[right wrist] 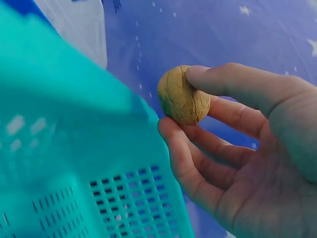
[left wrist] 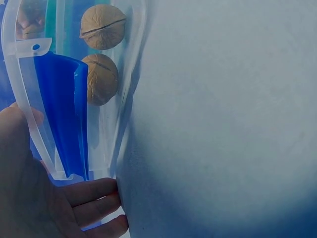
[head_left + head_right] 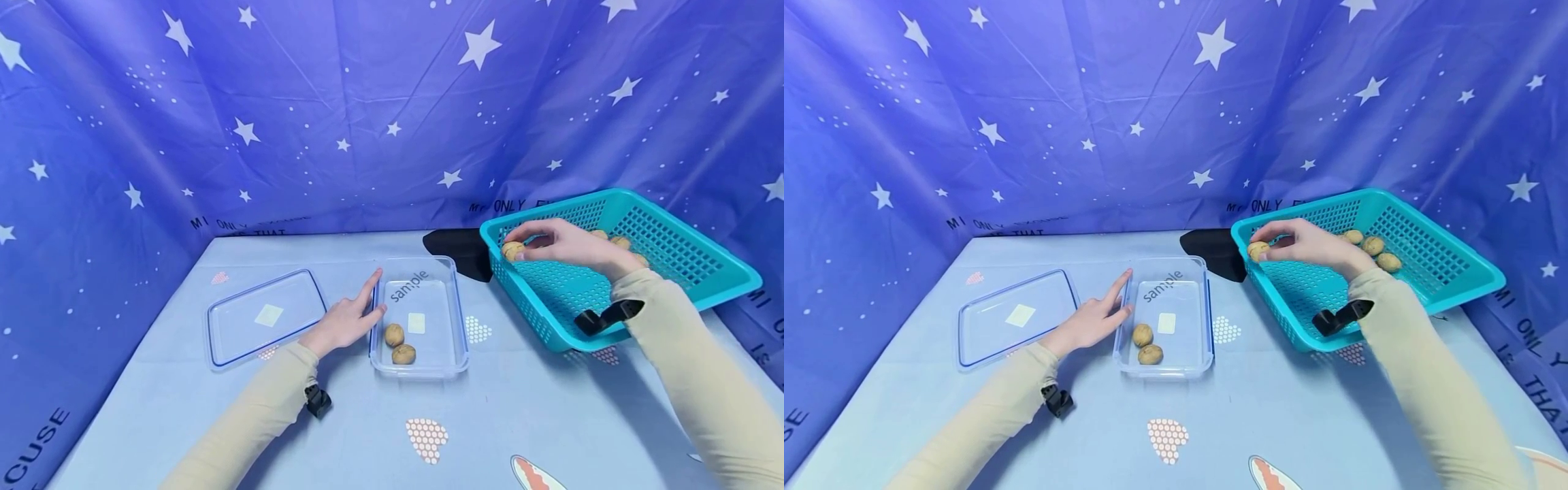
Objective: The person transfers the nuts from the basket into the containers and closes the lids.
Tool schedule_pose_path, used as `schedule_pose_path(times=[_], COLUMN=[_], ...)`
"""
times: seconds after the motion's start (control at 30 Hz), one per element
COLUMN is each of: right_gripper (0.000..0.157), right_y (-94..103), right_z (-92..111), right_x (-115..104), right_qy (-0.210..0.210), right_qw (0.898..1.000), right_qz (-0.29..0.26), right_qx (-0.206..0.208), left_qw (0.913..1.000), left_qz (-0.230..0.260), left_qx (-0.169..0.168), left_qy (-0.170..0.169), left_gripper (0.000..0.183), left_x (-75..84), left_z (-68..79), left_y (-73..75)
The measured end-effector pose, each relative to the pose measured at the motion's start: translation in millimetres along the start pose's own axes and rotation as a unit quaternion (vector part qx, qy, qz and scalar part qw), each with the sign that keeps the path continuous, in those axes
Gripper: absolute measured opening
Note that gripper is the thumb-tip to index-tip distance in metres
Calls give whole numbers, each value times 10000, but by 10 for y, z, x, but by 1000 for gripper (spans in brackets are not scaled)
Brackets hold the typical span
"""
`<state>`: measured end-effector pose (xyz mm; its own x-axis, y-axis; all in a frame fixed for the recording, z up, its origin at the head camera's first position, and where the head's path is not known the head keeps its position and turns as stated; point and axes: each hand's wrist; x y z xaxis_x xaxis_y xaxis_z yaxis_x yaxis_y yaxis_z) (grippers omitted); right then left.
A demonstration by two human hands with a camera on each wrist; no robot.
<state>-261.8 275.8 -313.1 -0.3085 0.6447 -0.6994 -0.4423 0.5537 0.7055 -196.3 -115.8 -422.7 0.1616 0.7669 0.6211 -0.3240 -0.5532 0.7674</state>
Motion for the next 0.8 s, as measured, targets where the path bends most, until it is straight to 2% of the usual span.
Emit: schedule_pose_path(times=[0.3,0.53,0.8], right_gripper=[35,35,34], right_y=[-251,-470,-717], right_z=[-111,-228,-264], right_x=[-215,-335,-450], right_qy=[618,902,1153], right_qw=[9971,9907,9809], right_qz=[51,-196,-420], right_qx=[-445,-1001,-1511], left_qw=[10000,9999,9999], left_qz=[-28,-66,-70], left_qx=[38,56,66], left_qy=[-40,-72,-73], left_gripper=[69,69,69], left_x=[-4,-8,-12], left_z=[-6,-12,-13], left_y=[-2,-7,-8])
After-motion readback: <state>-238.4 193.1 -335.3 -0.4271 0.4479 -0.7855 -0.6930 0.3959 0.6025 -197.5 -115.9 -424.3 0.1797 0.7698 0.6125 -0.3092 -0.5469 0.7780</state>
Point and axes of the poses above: each hand's wrist, its own z-axis away from the middle knuckle, its own y-axis out of the back of the hand, x = y × z, and after that the axes turned 3 degrees about z, right-handed
